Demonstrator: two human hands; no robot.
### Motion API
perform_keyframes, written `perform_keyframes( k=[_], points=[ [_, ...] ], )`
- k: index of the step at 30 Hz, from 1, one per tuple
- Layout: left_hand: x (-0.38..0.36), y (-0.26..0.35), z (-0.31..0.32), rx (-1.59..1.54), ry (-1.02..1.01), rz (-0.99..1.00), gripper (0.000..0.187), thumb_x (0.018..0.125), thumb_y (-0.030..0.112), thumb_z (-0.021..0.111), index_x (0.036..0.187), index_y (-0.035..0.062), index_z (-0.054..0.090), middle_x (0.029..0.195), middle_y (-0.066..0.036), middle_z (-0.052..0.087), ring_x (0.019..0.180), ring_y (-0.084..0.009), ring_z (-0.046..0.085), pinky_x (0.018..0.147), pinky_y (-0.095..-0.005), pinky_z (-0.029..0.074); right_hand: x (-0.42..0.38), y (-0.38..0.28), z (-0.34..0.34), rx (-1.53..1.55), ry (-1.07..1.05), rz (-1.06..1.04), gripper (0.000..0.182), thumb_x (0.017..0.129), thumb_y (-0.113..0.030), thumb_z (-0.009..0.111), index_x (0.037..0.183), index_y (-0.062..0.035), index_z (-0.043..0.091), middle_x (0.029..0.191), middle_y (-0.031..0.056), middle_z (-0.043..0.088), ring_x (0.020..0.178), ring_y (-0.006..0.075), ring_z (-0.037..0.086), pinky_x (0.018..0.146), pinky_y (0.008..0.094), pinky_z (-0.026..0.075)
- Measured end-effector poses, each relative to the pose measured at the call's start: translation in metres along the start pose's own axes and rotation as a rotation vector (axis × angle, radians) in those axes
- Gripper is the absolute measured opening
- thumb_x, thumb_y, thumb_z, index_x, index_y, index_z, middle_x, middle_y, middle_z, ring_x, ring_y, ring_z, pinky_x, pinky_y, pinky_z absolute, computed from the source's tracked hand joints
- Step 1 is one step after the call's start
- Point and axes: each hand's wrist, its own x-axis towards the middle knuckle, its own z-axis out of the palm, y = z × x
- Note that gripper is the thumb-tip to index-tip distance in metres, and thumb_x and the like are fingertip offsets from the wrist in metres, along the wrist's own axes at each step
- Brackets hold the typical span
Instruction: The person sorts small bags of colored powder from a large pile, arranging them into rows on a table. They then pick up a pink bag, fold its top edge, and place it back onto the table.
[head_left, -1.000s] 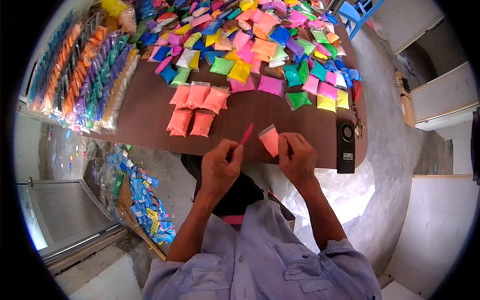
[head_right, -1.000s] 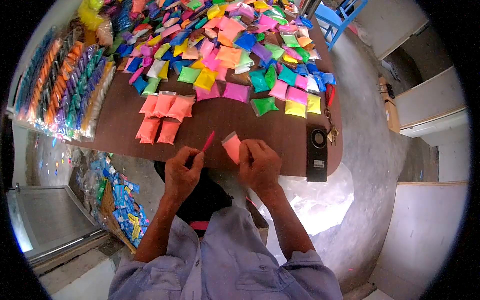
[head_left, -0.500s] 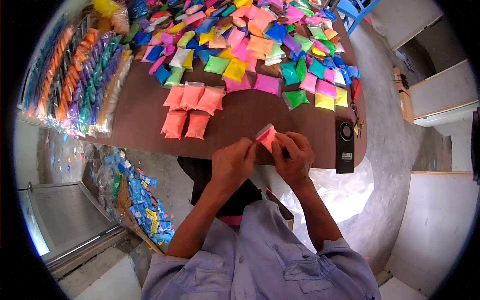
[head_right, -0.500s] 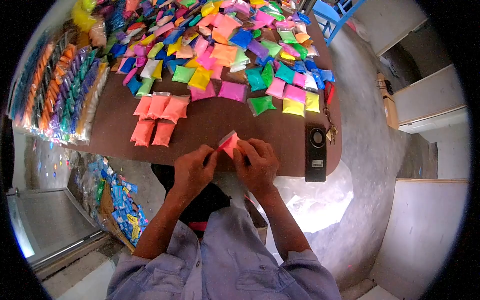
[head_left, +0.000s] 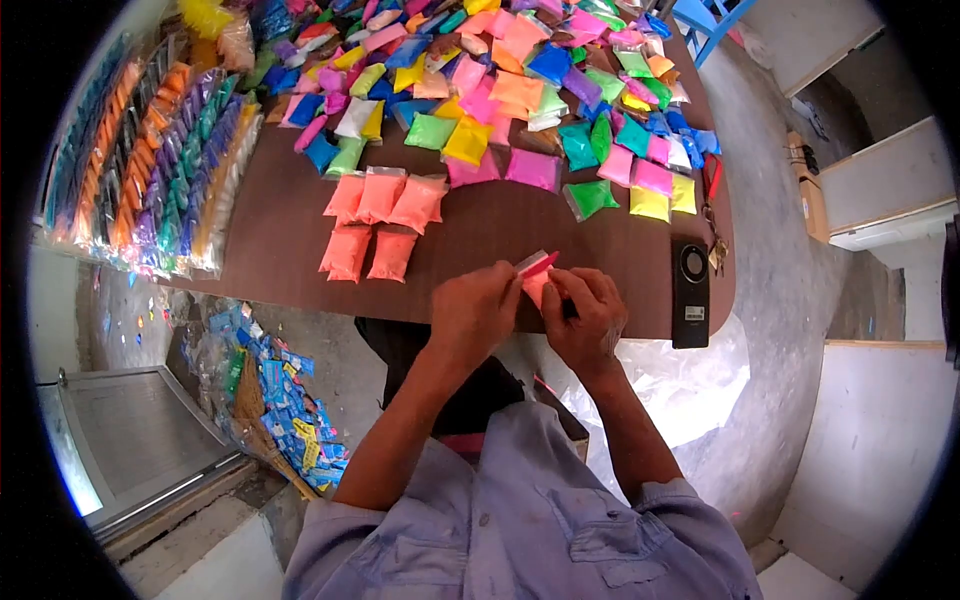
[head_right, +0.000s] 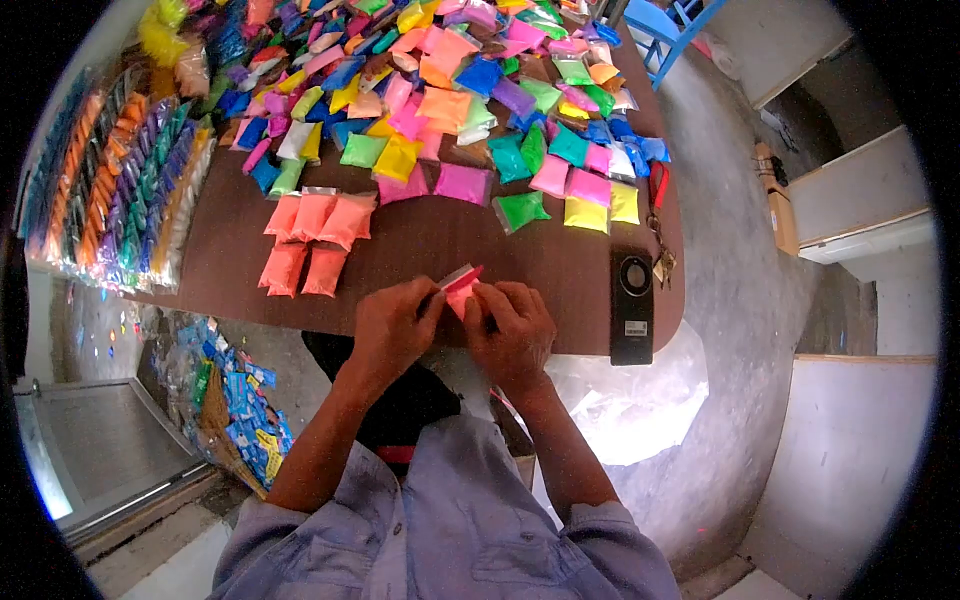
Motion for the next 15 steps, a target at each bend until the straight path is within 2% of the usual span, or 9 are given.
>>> perform_keyframes(
  k=[4, 7, 9, 11, 15],
  points=[
    [0.005, -0.008, -0.002, 0.082, 0.014, -0.028, 0.013, 0.096, 0.019, 0.070, 0.093, 0.0057, 0.070, 0.082, -0.015, 0.072, 0.076, -0.0369, 0.072, 0.066, -0.0443, 0.055, 0.000, -0.001, 0.000, 0.017, 0.009, 0.013, 0.015, 0.088, -0.017, 0.077, 0.098, -0.0061, 0.077, 0.094, 0.0107, 0.070, 0.085, 0.0284, 0.069, 0.073, 0.0394, 0.056],
    [0.004, -0.004, -0.008, 0.008, 0.090, -0.018, 0.015, 0.095, 0.021, 0.069, 0.089, 0.0072, 0.065, 0.079, -0.016, 0.069, 0.075, -0.0381, 0.069, 0.065, -0.0481, 0.054, 0.000, -0.003, 0.001, 0.037, 0.019, 0.020, 0.014, 0.086, -0.014, 0.077, 0.097, -0.0051, 0.076, 0.093, 0.0112, 0.071, 0.084, 0.0289, 0.069, 0.073, 0.0390, 0.056],
    [-0.001, 0.007, -0.012, -0.087, 0.047, -0.046, 0.012, 0.095, 0.017, 0.071, 0.096, 0.0060, 0.070, 0.084, -0.016, 0.073, 0.076, -0.0366, 0.073, 0.066, -0.0439, 0.055, 0.000, -0.004, 0.001, 0.049, 0.026, 0.024, 0.013, 0.086, -0.011, 0.077, 0.096, -0.0041, 0.075, 0.093, 0.0118, 0.071, 0.083, 0.0295, 0.069, 0.073, 0.0386, 0.056],
    [-0.009, 0.009, -0.007, -0.102, 0.030, -0.035, 0.012, 0.095, 0.017, 0.071, 0.097, 0.0059, 0.071, 0.084, -0.016, 0.073, 0.076, -0.0364, 0.073, 0.066, -0.0436, 0.055, 0.000, -0.003, 0.001, 0.031, 0.028, 0.021, 0.015, 0.086, -0.016, 0.077, 0.098, -0.0063, 0.077, 0.093, 0.0096, 0.071, 0.084, 0.0278, 0.069, 0.073, 0.0391, 0.056],
    [-0.012, -0.003, -0.003, -0.038, 0.014, -0.045, 0.012, 0.095, 0.017, 0.072, 0.095, 0.0052, 0.071, 0.082, -0.016, 0.073, 0.075, -0.0357, 0.073, 0.066, -0.0430, 0.055, 0.001, -0.004, 0.001, 0.034, 0.027, 0.022, 0.014, 0.086, -0.015, 0.077, 0.097, -0.0067, 0.077, 0.092, 0.0095, 0.071, 0.084, 0.0278, 0.069, 0.073, 0.0389, 0.056]
  ],
)
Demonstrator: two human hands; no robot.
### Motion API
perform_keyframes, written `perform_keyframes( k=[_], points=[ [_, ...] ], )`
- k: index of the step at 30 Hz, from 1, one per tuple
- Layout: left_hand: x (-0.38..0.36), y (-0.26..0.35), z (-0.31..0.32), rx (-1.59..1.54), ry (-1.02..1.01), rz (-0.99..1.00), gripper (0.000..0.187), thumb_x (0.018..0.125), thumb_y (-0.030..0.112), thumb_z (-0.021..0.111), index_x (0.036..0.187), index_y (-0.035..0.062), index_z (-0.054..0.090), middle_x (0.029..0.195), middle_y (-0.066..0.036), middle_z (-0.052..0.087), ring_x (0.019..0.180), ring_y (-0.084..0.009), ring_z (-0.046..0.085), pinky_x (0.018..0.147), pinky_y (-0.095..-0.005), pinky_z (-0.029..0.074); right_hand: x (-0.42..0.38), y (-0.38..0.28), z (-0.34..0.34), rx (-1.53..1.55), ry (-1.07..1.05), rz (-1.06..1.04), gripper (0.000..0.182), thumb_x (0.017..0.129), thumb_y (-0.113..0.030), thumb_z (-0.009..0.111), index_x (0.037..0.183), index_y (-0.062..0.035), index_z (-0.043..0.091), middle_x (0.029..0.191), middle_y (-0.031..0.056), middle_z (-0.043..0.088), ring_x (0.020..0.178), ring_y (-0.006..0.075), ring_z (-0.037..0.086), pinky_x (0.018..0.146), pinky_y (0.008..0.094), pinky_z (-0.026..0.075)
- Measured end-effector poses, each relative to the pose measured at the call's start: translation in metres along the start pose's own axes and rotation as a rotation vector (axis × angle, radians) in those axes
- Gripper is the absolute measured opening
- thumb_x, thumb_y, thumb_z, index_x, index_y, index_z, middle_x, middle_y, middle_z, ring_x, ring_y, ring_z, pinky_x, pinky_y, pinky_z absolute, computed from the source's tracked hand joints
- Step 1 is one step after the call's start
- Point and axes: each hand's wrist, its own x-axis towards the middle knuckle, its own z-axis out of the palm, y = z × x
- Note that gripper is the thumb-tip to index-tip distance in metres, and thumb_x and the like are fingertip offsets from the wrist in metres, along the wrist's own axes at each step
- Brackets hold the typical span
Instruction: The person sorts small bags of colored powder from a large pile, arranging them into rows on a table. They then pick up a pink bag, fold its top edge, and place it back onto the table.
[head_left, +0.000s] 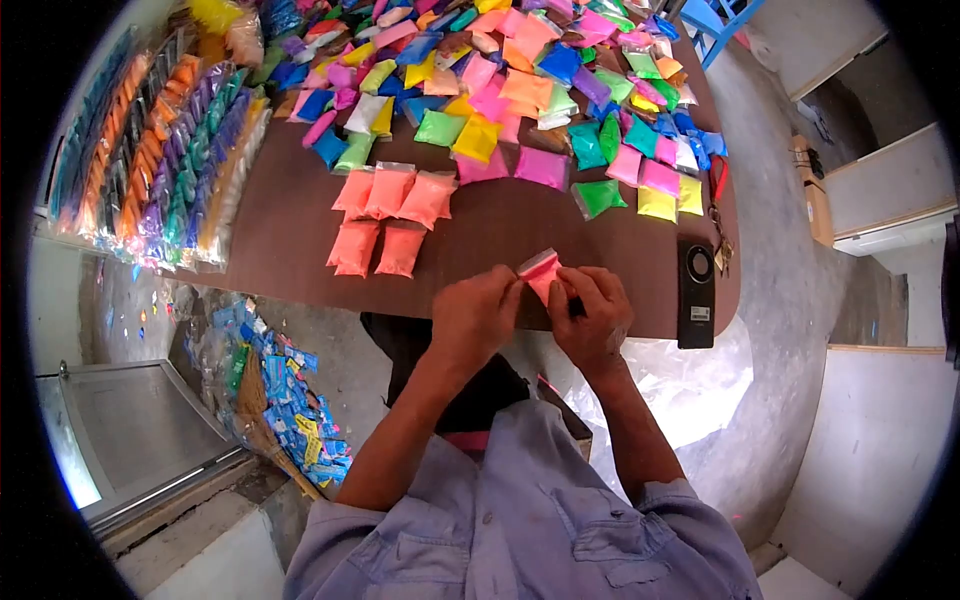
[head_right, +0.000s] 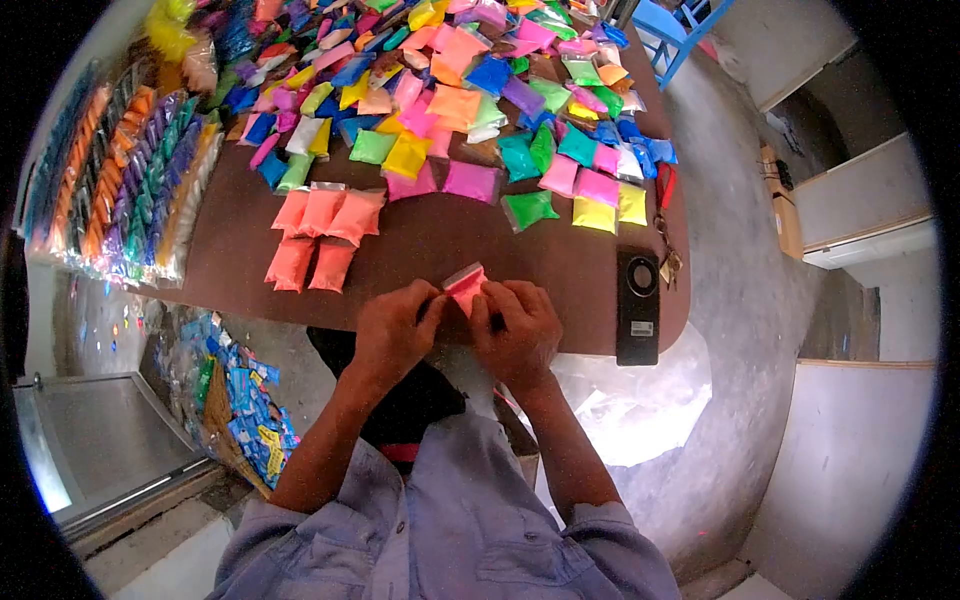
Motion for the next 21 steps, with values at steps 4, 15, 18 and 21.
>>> perform_keyframes(
  k=[4, 15, 18, 21],
  points=[
    [0.002, -0.012, -0.004, 0.063, 0.062, -0.017, 0.012, 0.095, 0.017, 0.072, 0.095, 0.0052, 0.071, 0.081, -0.016, 0.073, 0.074, -0.0350, 0.073, 0.065, -0.0427, 0.055, 0.001, -0.001, 0.000, 0.003, 0.000, -0.001, 0.014, 0.085, -0.011, 0.078, 0.096, -0.0042, 0.075, 0.091, 0.0112, 0.071, 0.082, 0.0286, 0.069, 0.073, 0.0380, 0.056],
    [-0.006, -0.007, 0.001, 0.088, 0.057, -0.007, 0.013, 0.094, 0.017, 0.073, 0.092, 0.0051, 0.070, 0.078, -0.016, 0.071, 0.070, -0.0333, 0.072, 0.063, -0.0412, 0.054, -0.001, 0.002, 0.000, -0.003, 0.016, -0.026, 0.013, 0.085, -0.011, 0.078, 0.096, -0.0036, 0.075, 0.090, 0.0112, 0.071, 0.081, 0.0282, 0.069, 0.072, 0.0376, 0.056],
    [-0.001, -0.015, -0.007, 0.061, 0.073, -0.034, 0.012, 0.094, 0.017, 0.072, 0.093, 0.0053, 0.069, 0.079, -0.015, 0.072, 0.071, -0.0341, 0.072, 0.063, -0.0420, 0.054, -0.003, 0.003, 0.003, 0.015, 0.031, -0.024, 0.013, 0.086, -0.011, 0.077, 0.096, -0.0033, 0.075, 0.090, 0.0115, 0.071, 0.081, 0.0283, 0.069, 0.072, 0.0375, 0.056],
    [-0.001, -0.004, -0.012, -0.040, 0.094, -0.029, 0.012, 0.094, 0.017, 0.072, 0.093, 0.0054, 0.069, 0.080, -0.015, 0.072, 0.072, -0.0352, 0.072, 0.064, -0.0434, 0.054, -0.004, 0.004, 0.004, -0.005, 0.026, -0.021, 0.015, 0.086, -0.018, 0.078, 0.097, -0.0068, 0.076, 0.092, 0.0100, 0.071, 0.083, 0.0279, 0.068, 0.072, 0.0382, 0.056]
  ],
)
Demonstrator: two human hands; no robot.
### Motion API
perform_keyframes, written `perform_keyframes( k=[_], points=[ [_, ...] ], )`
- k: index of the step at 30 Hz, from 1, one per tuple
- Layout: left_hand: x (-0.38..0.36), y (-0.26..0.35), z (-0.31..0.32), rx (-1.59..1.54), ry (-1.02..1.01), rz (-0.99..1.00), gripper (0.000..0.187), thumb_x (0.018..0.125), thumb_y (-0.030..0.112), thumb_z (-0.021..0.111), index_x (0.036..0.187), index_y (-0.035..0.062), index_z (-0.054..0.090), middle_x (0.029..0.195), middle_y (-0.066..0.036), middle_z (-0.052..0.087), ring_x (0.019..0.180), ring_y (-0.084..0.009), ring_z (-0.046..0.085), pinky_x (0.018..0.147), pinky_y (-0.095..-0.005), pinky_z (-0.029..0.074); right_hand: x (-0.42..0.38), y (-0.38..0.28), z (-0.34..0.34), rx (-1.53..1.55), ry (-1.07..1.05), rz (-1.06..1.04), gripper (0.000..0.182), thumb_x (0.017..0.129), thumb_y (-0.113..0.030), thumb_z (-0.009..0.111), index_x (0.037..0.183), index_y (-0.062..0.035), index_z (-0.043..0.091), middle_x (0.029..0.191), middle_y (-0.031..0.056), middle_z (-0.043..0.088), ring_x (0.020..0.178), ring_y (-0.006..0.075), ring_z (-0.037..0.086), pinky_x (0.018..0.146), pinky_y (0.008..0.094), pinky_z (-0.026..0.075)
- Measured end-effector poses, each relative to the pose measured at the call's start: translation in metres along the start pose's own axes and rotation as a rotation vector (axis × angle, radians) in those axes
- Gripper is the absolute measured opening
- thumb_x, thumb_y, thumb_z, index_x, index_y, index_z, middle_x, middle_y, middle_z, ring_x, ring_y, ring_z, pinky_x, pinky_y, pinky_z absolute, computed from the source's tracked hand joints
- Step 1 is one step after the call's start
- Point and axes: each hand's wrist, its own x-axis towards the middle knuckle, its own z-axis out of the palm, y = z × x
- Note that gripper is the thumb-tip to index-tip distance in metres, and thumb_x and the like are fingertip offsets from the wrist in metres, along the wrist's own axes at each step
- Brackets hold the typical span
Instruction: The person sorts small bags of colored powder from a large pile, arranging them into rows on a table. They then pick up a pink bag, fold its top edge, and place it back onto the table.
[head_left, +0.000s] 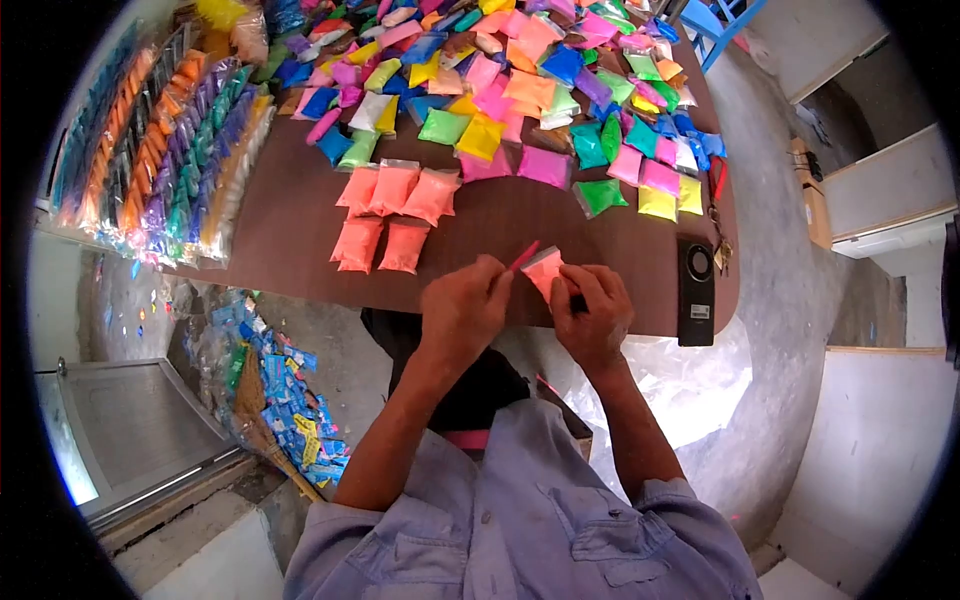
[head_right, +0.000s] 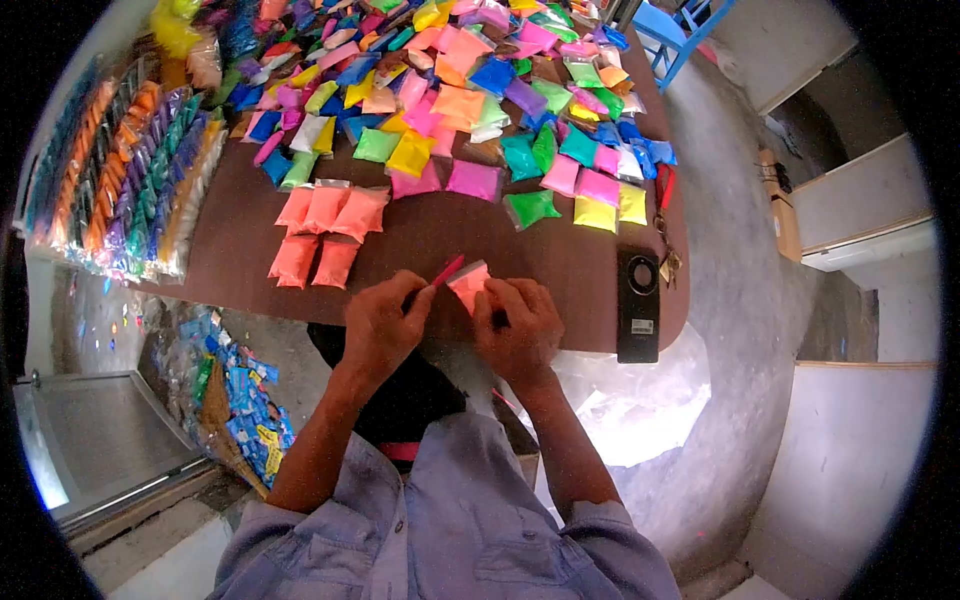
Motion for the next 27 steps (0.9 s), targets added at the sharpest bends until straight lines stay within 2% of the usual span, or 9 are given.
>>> perform_keyframes(
  k=[4, 7, 10, 12, 15, 17, 19, 24, 27],
  points=[
    [-0.004, 0.015, 0.009, -0.073, -0.044, 0.081, 0.013, 0.094, 0.017, 0.072, 0.093, 0.0054, 0.069, 0.080, -0.015, 0.072, 0.072, -0.0361, 0.072, 0.064, -0.0441, 0.054, -0.001, 0.000, -0.002, -0.005, -0.006, 0.011, 0.016, 0.086, -0.018, 0.078, 0.097, -0.0070, 0.075, 0.092, 0.0102, 0.071, 0.083, 0.0282, 0.069, 0.073, 0.0386, 0.056],
    [0.000, 0.008, 0.017, 0.032, -0.089, 0.109, 0.013, 0.094, 0.018, 0.072, 0.094, 0.0057, 0.069, 0.080, -0.015, 0.072, 0.072, -0.0361, 0.072, 0.064, -0.0441, 0.054, 0.000, 0.001, -0.002, -0.008, 0.003, 0.001, 0.016, 0.086, -0.018, 0.078, 0.098, -0.0069, 0.075, 0.092, 0.0103, 0.071, 0.084, 0.0285, 0.069, 0.073, 0.0390, 0.056],
    [0.008, -0.005, 0.015, 0.129, -0.042, 0.082, 0.014, 0.094, 0.019, 0.072, 0.094, 0.0058, 0.068, 0.080, -0.016, 0.071, 0.072, -0.0366, 0.071, 0.063, -0.0446, 0.054, 0.001, 0.000, -0.003, 0.000, 0.009, -0.001, 0.016, 0.085, -0.014, 0.078, 0.097, -0.0051, 0.075, 0.092, 0.0109, 0.071, 0.084, 0.0285, 0.069, 0.073, 0.0386, 0.056],
    [0.011, -0.007, 0.010, 0.115, -0.024, 0.035, 0.017, 0.096, 0.023, 0.067, 0.089, 0.0076, 0.064, 0.080, -0.017, 0.068, 0.074, -0.0396, 0.068, 0.064, -0.0500, 0.053, 0.002, -0.002, -0.002, 0.011, 0.008, 0.005, 0.015, 0.084, -0.011, 0.079, 0.097, -0.0033, 0.074, 0.092, 0.0114, 0.071, 0.083, 0.0284, 0.069, 0.073, 0.0381, 0.057],
    [0.011, 0.003, 0.007, -0.012, -0.007, 0.075, 0.013, 0.095, 0.020, 0.071, 0.093, 0.0068, 0.068, 0.079, -0.015, 0.071, 0.072, -0.0372, 0.070, 0.063, -0.0450, 0.054, 0.000, -0.002, -0.002, 0.009, 0.004, -0.001, 0.016, 0.085, -0.012, 0.079, 0.097, -0.0039, 0.073, 0.091, 0.0111, 0.071, 0.082, 0.0285, 0.069, 0.072, 0.0383, 0.057],
    [0.010, 0.012, 0.012, -0.007, -0.028, 0.109, 0.014, 0.095, 0.020, 0.071, 0.093, 0.0068, 0.068, 0.079, -0.015, 0.070, 0.072, -0.0372, 0.070, 0.064, -0.0451, 0.054, -0.002, -0.001, -0.003, 0.001, -0.023, 0.054, 0.018, 0.085, -0.018, 0.078, 0.099, -0.0074, 0.074, 0.093, 0.0105, 0.071, 0.085, 0.0290, 0.069, 0.074, 0.0396, 0.056],
    [0.010, 0.015, 0.016, -0.005, -0.049, 0.146, 0.014, 0.095, 0.020, 0.071, 0.093, 0.0069, 0.068, 0.078, -0.015, 0.070, 0.072, -0.0371, 0.070, 0.064, -0.0452, 0.054, -0.002, 0.001, -0.003, 0.006, -0.023, 0.046, 0.017, 0.086, -0.019, 0.078, 0.098, -0.0075, 0.074, 0.093, 0.0105, 0.071, 0.085, 0.0290, 0.069, 0.074, 0.0395, 0.056],
    [0.017, 0.008, 0.018, 0.188, -0.091, 0.091, 0.015, 0.095, 0.020, 0.070, 0.091, 0.0067, 0.066, 0.077, -0.016, 0.069, 0.074, -0.0370, 0.070, 0.064, -0.0451, 0.054, -0.002, 0.003, -0.002, 0.009, 0.009, 0.004, 0.016, 0.086, -0.019, 0.078, 0.097, -0.0078, 0.073, 0.092, 0.0102, 0.071, 0.084, 0.0288, 0.069, 0.074, 0.0393, 0.056],
    [0.020, 0.000, 0.013, 0.192, -0.069, 0.065, 0.013, 0.095, 0.019, 0.070, 0.093, 0.0065, 0.067, 0.078, -0.016, 0.070, 0.073, -0.0366, 0.071, 0.064, -0.0449, 0.054, 0.000, 0.001, -0.001, 0.028, 0.012, 0.004, 0.015, 0.086, -0.018, 0.078, 0.096, -0.0076, 0.073, 0.092, 0.0100, 0.071, 0.082, 0.0287, 0.068, 0.072, 0.0393, 0.055]
  ],
)
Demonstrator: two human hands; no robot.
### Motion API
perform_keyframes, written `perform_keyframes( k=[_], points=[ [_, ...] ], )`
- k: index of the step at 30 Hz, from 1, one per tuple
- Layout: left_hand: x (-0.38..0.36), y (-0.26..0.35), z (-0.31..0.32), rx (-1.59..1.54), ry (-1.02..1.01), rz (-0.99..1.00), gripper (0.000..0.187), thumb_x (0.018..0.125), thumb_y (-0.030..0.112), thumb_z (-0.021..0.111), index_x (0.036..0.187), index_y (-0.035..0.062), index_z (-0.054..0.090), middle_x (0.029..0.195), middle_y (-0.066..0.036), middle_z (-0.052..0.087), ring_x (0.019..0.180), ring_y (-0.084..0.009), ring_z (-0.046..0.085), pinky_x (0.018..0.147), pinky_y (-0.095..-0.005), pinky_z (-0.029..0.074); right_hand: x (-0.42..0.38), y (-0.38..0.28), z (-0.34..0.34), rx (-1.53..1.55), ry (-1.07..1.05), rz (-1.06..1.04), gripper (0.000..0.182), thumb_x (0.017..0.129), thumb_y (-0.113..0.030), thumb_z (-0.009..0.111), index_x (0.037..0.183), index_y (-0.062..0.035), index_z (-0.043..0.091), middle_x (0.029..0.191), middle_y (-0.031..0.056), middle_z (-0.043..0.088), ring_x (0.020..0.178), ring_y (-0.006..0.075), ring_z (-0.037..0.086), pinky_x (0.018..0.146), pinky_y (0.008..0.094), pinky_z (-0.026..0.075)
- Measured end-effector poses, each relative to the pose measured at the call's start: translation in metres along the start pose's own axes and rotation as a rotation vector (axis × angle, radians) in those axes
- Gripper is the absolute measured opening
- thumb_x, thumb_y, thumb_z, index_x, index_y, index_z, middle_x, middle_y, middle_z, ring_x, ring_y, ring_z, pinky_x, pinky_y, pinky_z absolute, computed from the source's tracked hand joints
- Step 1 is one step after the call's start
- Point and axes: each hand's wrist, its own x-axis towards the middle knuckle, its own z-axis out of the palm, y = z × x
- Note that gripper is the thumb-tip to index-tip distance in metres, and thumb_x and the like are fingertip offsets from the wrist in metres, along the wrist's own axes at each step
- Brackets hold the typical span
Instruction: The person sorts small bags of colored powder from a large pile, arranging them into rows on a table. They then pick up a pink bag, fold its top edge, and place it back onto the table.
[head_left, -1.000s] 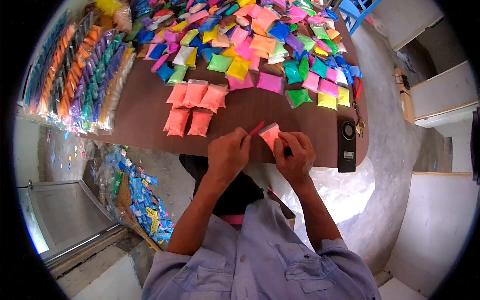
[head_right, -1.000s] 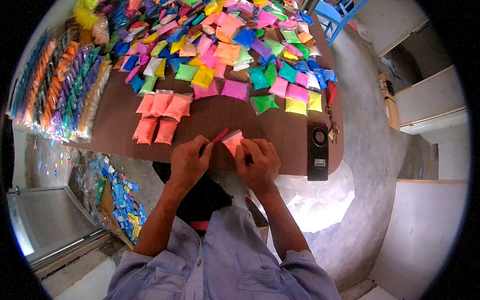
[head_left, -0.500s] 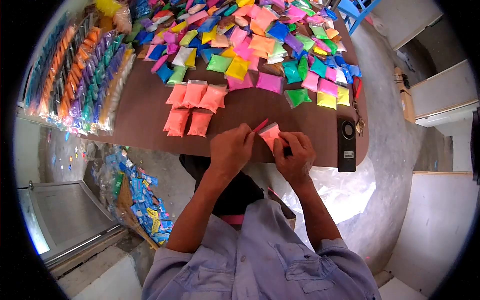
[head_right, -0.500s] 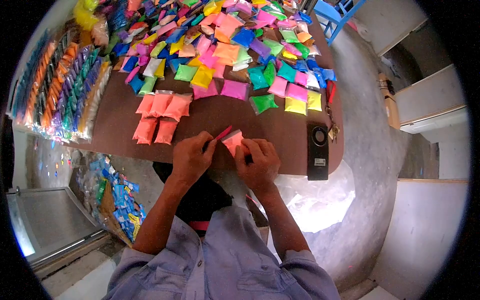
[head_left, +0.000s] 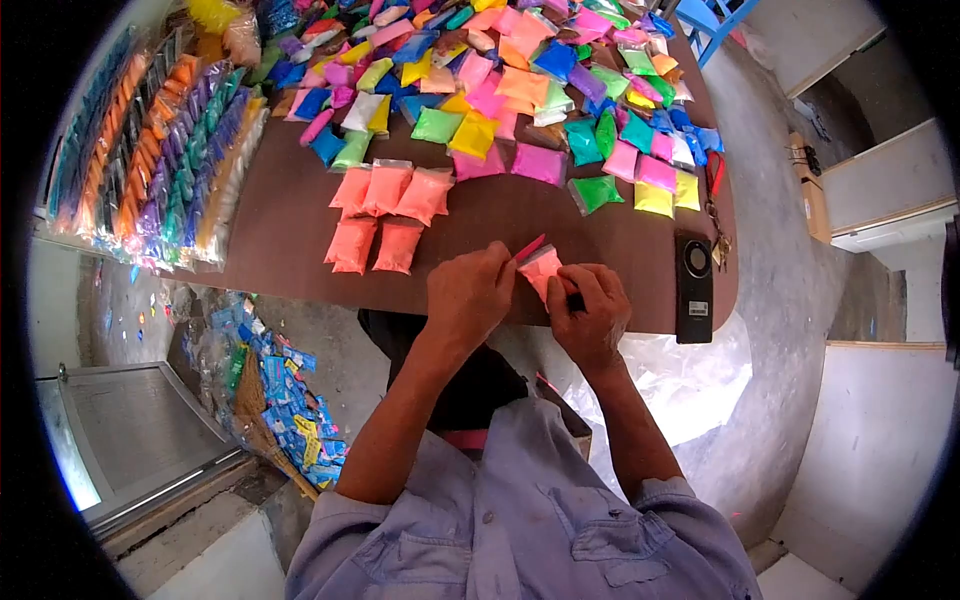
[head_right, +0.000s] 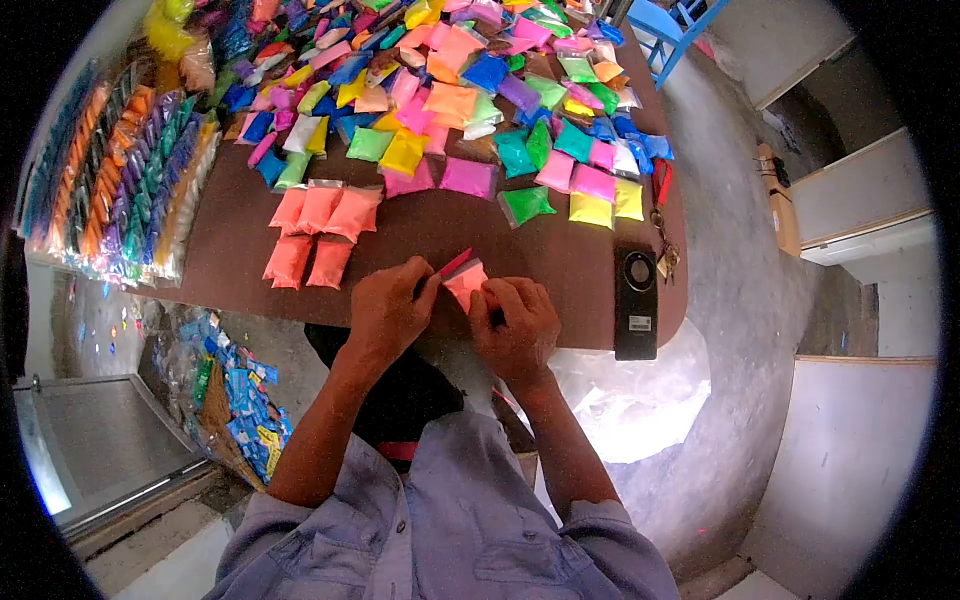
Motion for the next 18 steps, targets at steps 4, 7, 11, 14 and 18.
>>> perform_keyframes(
  k=[4, 7, 11, 14, 18],
  points=[
    [-0.012, 0.011, -0.007, -0.123, -0.016, -0.006, 0.012, 0.095, 0.018, 0.070, 0.096, 0.0064, 0.069, 0.080, -0.016, 0.071, 0.073, -0.0362, 0.071, 0.064, -0.0445, 0.054, 0.001, -0.004, -0.001, 0.007, -0.006, 0.011, 0.013, 0.085, -0.013, 0.078, 0.094, -0.0056, 0.072, 0.090, 0.0105, 0.071, 0.081, 0.0284, 0.068, 0.072, 0.0388, 0.055],
    [-0.022, 0.015, -0.002, -0.191, -0.070, 0.021, 0.013, 0.095, 0.019, 0.071, 0.098, 0.0064, 0.069, 0.081, -0.016, 0.072, 0.074, -0.0361, 0.072, 0.064, -0.0439, 0.054, 0.003, -0.005, -0.003, 0.000, -0.014, 0.016, 0.012, 0.084, -0.009, 0.078, 0.093, -0.0040, 0.072, 0.089, 0.0111, 0.071, 0.081, 0.0285, 0.069, 0.072, 0.0386, 0.056],
    [-0.023, 0.005, 0.003, -0.157, -0.055, -0.052, 0.013, 0.095, 0.020, 0.071, 0.096, 0.0067, 0.069, 0.080, -0.017, 0.072, 0.074, -0.0361, 0.072, 0.063, -0.0442, 0.054, 0.003, -0.005, -0.002, 0.003, 0.005, 0.000, 0.011, 0.084, -0.008, 0.077, 0.092, -0.0043, 0.071, 0.088, 0.0109, 0.070, 0.080, 0.0282, 0.068, 0.071, 0.0382, 0.055],
    [-0.021, 0.000, -0.001, -0.114, -0.022, -0.057, 0.013, 0.095, 0.019, 0.071, 0.095, 0.0066, 0.068, 0.080, -0.017, 0.071, 0.074, -0.0363, 0.072, 0.063, -0.0445, 0.053, 0.003, -0.006, -0.001, -0.015, 0.002, -0.004, 0.010, 0.084, -0.008, 0.076, 0.092, -0.0047, 0.071, 0.087, 0.0105, 0.070, 0.078, 0.0280, 0.068, 0.070, 0.0379, 0.055],
    [-0.024, 0.010, -0.012, -0.184, -0.013, -0.050, 0.013, 0.096, 0.019, 0.071, 0.094, 0.0064, 0.068, 0.079, -0.017, 0.071, 0.073, -0.0367, 0.071, 0.061, -0.0449, 0.053, 0.002, -0.005, -0.002, -0.025, -0.003, 0.001, 0.009, 0.084, -0.008, 0.076, 0.091, -0.0047, 0.071, 0.087, 0.0101, 0.070, 0.077, 0.0278, 0.067, 0.069, 0.0377, 0.054]
  ],
)
